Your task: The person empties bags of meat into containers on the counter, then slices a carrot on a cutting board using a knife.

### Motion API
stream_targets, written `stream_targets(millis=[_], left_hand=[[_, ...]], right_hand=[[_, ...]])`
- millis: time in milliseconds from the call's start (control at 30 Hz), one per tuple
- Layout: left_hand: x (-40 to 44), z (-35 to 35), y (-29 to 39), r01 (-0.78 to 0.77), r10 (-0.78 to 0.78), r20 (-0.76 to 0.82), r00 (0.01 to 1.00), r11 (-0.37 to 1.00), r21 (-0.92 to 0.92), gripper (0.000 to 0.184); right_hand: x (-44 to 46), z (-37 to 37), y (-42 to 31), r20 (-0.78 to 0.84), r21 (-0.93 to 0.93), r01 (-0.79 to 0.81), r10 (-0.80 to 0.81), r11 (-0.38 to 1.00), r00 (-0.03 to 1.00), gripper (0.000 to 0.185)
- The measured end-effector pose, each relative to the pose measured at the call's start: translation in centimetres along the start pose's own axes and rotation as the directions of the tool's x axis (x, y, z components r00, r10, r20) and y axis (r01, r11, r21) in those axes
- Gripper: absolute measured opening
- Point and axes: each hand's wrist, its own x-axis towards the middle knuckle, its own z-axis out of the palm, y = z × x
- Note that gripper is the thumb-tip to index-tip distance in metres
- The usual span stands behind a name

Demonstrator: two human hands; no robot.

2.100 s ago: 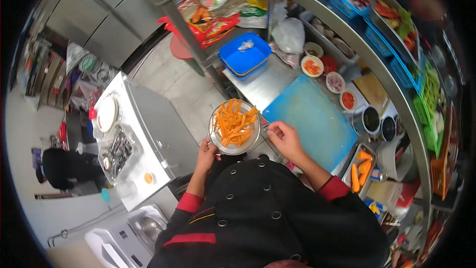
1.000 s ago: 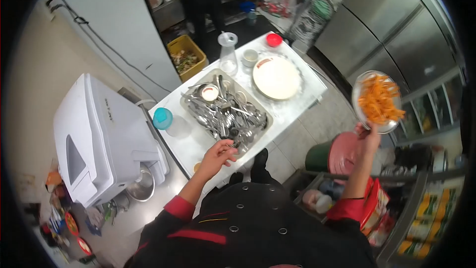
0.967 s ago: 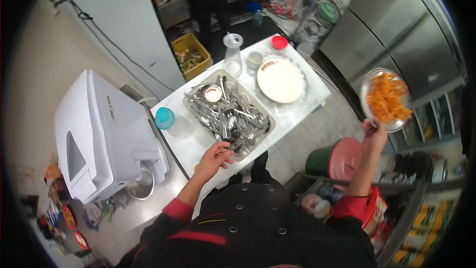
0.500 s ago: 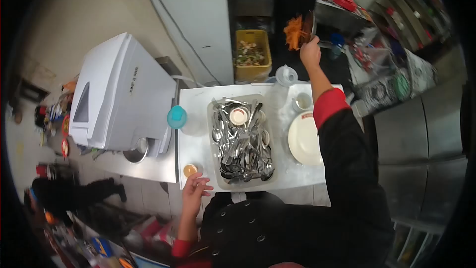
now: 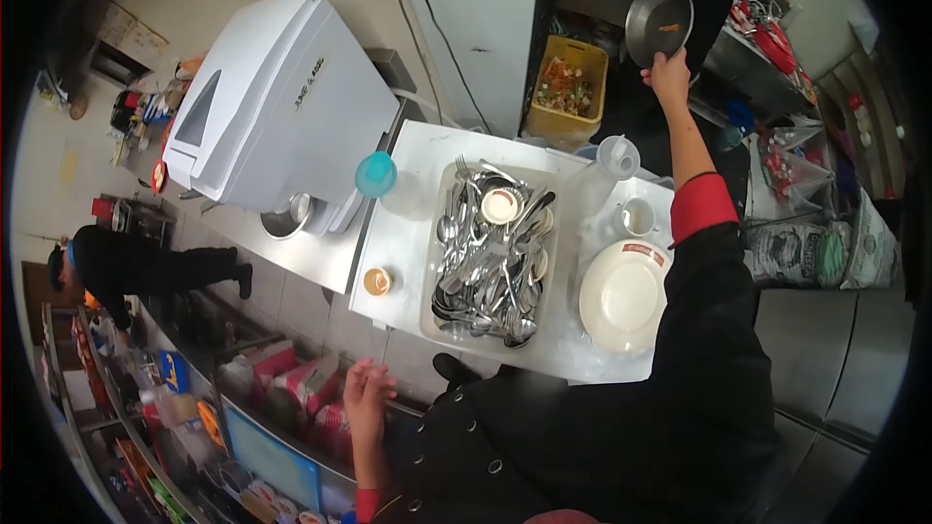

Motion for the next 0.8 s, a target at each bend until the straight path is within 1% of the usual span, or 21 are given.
stream_targets(millis=[33, 67, 100, 133, 167, 200, 233, 267, 300, 333, 367, 400, 467, 500, 533, 567, 600, 667, 700, 733, 800], left_hand=[[-0.3, -0.1, -0.5, -0.007, 0.007, 0.009, 1.000, 1.000, -0.003, 0.034], [-0.5, -0.1, -0.9, -0.004, 0.004, 0.004, 1.000, 1.000, -0.003, 0.034], [-0.6, -0.1, -1.1, 0.008, -0.008, -0.003, 1.000, 1.000, -0.001, 0.034], [-0.9, -0.2, -1.2, 0.019, -0.019, -0.012, 1.000, 1.000, -0.001, 0.034], [-1.1, -0.3, -1.2, 0.016, -0.017, -0.022, 1.000, 1.000, -0.008, 0.034], [-1.4, -0.4, -1.0, 0.000, 0.000, -0.031, 1.000, 1.000, -0.012, 0.034], [-1.7, -0.6, -0.8, -0.017, 0.016, -0.040, 0.999, 1.000, -0.016, 0.034], [-2.1, -0.9, -0.8, -0.016, 0.015, -0.053, 0.999, 1.000, -0.020, 0.034], [-2.6, -1.1, -0.7, -0.014, 0.014, -0.082, 0.996, 1.000, -0.001, 0.033], [-2.6, -1.1, -0.6, -0.017, 0.018, -0.103, 0.995, 1.000, 0.014, 0.032], [-2.6, -1.5, -1.2, -0.027, 0.027, -0.096, 0.995, 1.000, 0.006, 0.033], [-2.4, -1.8, -1.7, -0.034, 0.034, -0.089, 0.995, 0.999, 0.000, 0.033], [-2.4, -2.2, -2.6, -0.055, 0.055, -0.046, 0.997, 0.998, -0.019, 0.035], [-2.5, -2.1, -2.5, -0.064, 0.063, -0.044, 0.997, 0.998, -0.028, 0.035], [-2.4, -1.7, -2.1, -0.053, 0.053, -0.038, 0.998, 0.998, -0.013, 0.035], [-2.3, -1.4, -1.8, -0.042, 0.042, -0.031, 0.999, 0.999, 0.003, 0.036], [-2.2, -1.5, -1.7, -0.048, 0.048, -0.032, 0.998, 0.999, -0.005, 0.036], [-2.0, -2.3, -1.4, -0.087, 0.087, 0.005, 0.996, 0.996, -0.026, 0.036], [-2.0, -2.9, -1.5, -0.081, 0.081, 0.002, 0.997, 0.996, -0.029, 0.036], [-1.9, -3.3, -1.4, -0.087, 0.087, -0.017, 0.996, 0.996, -0.032, 0.036], [-1.5, -4.2, -1.5, -0.101, 0.100, -0.028, 0.995, 0.994, -0.047, 0.036]], right_hand=[[-1.7, -0.3, -0.4, 0.010, -0.046, 0.028, -0.027, 0.999, 1.000, 0.042], [-2.6, 0.5, 2.0, -0.001, -0.153, 0.053, -0.054, 0.987, 0.999, 0.043], [-4.1, 1.9, 6.0, -0.024, -0.457, 0.219, -0.259, 0.862, 0.966, 0.046], [-5.4, 2.8, 10.4, 0.167, -0.569, 0.247, -0.183, 0.784, 0.969, 0.046], [-3.0, 5.3, 23.0, 0.486, -0.604, 0.488, -0.194, 0.630, 0.852, 0.042], [-3.3, 5.2, 22.0, 0.495, -0.594, 0.499, -0.202, 0.631, 0.845, 0.042], [-3.9, 4.1, 19.8, 0.423, -0.639, 0.362, -0.083, 0.679, 0.902, 0.041], [-4.6, 2.5, 17.3, 0.346, -0.675, 0.215, 0.046, 0.706, 0.937, 0.040], [-6.2, 0.2, 11.1, 0.288, -0.569, 0.033, 0.162, 0.822, 0.944, 0.040], [-7.1, -1.5, 6.0, 0.239, -0.434, -0.155, 0.280, 0.887, 0.930, 0.039], [-6.5, -2.1, 5.9, 0.154, -0.425, -0.103, 0.185, 0.899, 0.971, 0.038], [-6.2, -2.6, 6.6, 0.147, -0.423, -0.099, 0.176, 0.901, 0.973, 0.038], [-5.9, -2.6, 8.9, 0.097, -0.475, 0.120, -0.084, 0.872, 0.992, 0.039], [-7.0, -2.9, 9.7, 0.164, -0.549, 0.179, -0.105, 0.817, 0.981, 0.043], [-7.7, -2.5, 13.3, 0.221, -0.658, 0.284, -0.181, 0.697, 0.958, 0.039], [-7.5, -3.3, 12.8, 0.367, -0.653, 0.113, 0.183, 0.749, 0.912, 0.037], [-7.4, -3.7, 12.3, 0.482, -0.677, -0.062, 0.505, 0.734, 0.715, 0.037], [-7.6, -5.3, 8.3, 0.337, -0.523, -0.149, 0.364, 0.839, 0.868, 0.038], [-8.0, -5.6, 6.7, 0.175, -0.430, -0.164, 0.260, 0.888, 0.950, 0.038], [-7.2, -5.5, 7.9, 0.061, -0.420, -0.105, 0.144, 0.901, 0.988, 0.038], [-7.3, -4.3, 11.3, -0.088, -0.474, -0.007, -0.040, 0.881, 0.995, 0.040]])
